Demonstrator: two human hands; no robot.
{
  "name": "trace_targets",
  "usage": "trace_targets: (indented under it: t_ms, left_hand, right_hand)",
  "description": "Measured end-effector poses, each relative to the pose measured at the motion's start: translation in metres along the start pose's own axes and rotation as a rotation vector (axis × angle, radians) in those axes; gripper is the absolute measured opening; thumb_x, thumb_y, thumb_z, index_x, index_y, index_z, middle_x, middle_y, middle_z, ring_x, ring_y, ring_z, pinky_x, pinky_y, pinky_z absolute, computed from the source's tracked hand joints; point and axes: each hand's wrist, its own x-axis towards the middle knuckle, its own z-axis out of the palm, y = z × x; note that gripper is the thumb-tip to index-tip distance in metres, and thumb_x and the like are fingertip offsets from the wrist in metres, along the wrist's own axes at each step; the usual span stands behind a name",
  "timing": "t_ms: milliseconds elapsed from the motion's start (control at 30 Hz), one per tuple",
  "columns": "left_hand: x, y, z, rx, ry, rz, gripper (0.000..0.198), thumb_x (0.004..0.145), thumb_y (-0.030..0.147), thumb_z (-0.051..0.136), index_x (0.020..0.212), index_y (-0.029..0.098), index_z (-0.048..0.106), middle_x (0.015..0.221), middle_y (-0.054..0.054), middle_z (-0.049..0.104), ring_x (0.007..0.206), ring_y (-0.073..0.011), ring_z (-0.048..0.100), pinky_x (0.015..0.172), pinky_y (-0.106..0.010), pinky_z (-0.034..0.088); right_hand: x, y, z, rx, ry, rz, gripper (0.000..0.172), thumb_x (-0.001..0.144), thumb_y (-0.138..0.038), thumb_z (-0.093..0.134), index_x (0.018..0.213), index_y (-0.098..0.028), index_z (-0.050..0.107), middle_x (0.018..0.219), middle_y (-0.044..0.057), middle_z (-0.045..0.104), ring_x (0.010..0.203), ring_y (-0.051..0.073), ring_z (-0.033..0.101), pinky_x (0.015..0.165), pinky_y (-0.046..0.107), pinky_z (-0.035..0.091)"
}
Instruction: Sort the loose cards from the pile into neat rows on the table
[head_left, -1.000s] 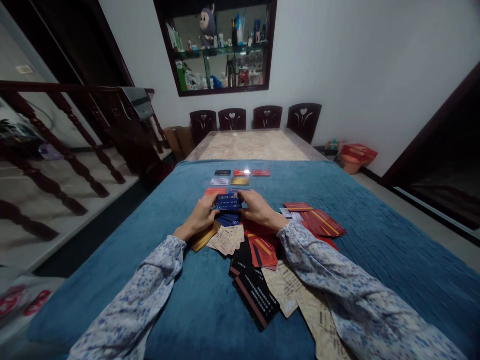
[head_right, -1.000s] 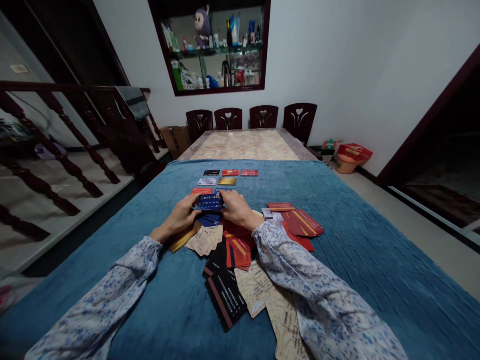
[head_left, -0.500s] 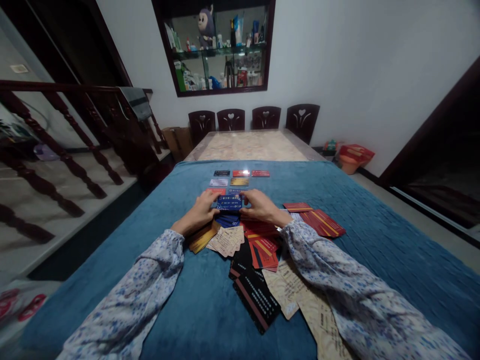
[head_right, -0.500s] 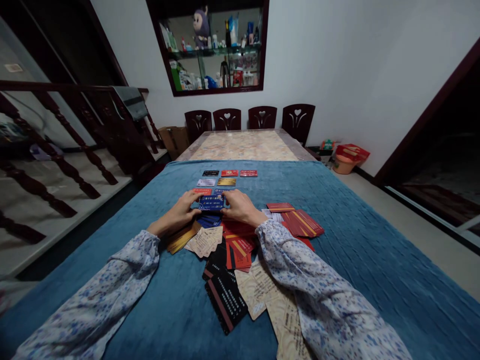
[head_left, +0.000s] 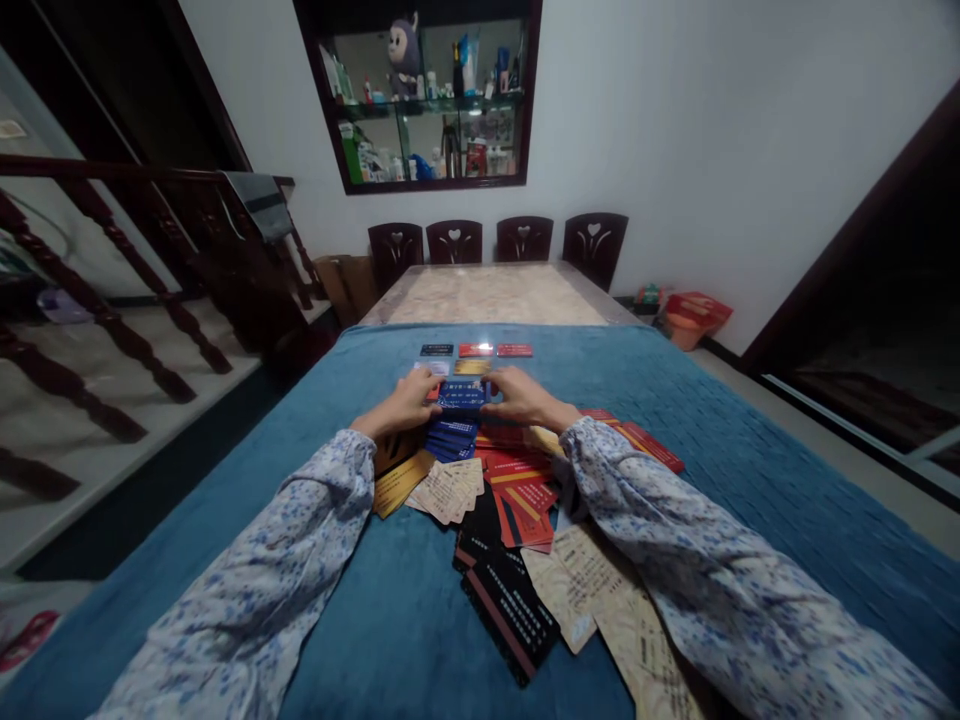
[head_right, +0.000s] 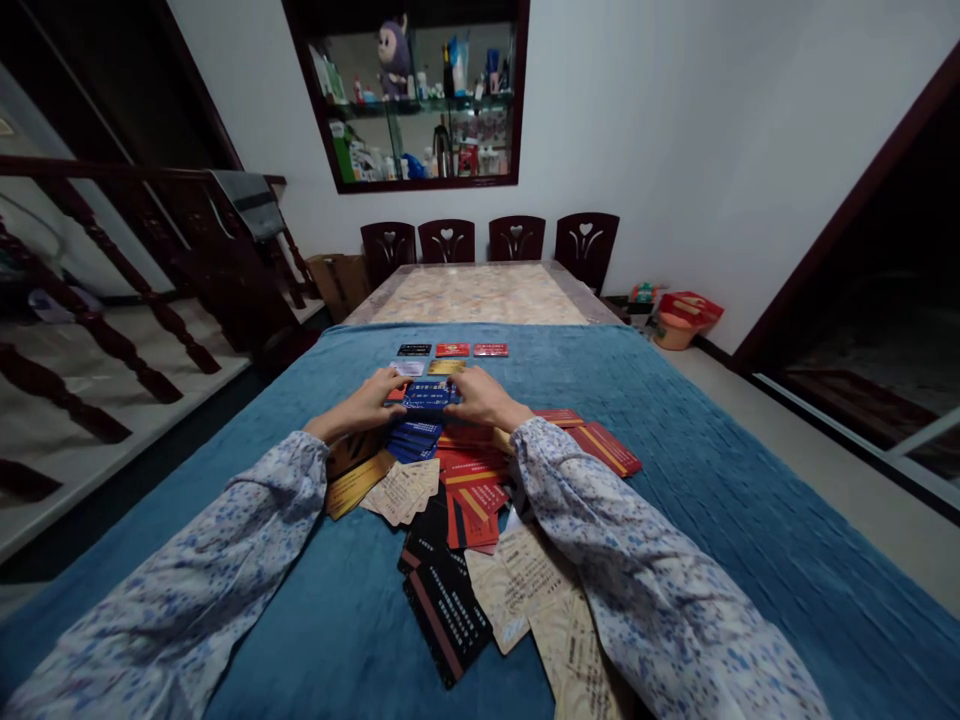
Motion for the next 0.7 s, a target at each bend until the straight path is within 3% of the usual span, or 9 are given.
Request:
trace_targets:
  t_ms: [200,700]
  left_hand:
    - [0.017,0.002,-0.001,0.062,-0.040,-0.021,0.043,0.081,0.026,0.065,0.124,0.023,0.067,0.128,-0.010,0.057,0.125,-0.0325,0.049,0.105,-0.047,0.044]
    - [0.047,0.004,0.011,0.178,-0.113,-0.069,0.057,0.080,0.027,0.070,0.136,0.023,0.066,0.131,-0.013,0.059,0.126,-0.0371,0.048,0.106,-0.051,0.039]
  right_hand:
    - [0.005,0.007,-0.002,0.009,-0.022,0.035,0.032,0.082,-0.029,0.075,0.107,-0.010,0.075,0.099,0.010,0.075,0.087,0.022,0.066,0.076,0.028,0.044]
    - [0.021,0.028,0.008,-0.053,-0.124,0.119,0.036,0.082,-0.030,0.076,0.112,-0.010,0.076,0.108,0.015,0.078,0.096,0.028,0.071,0.080,0.029,0.049]
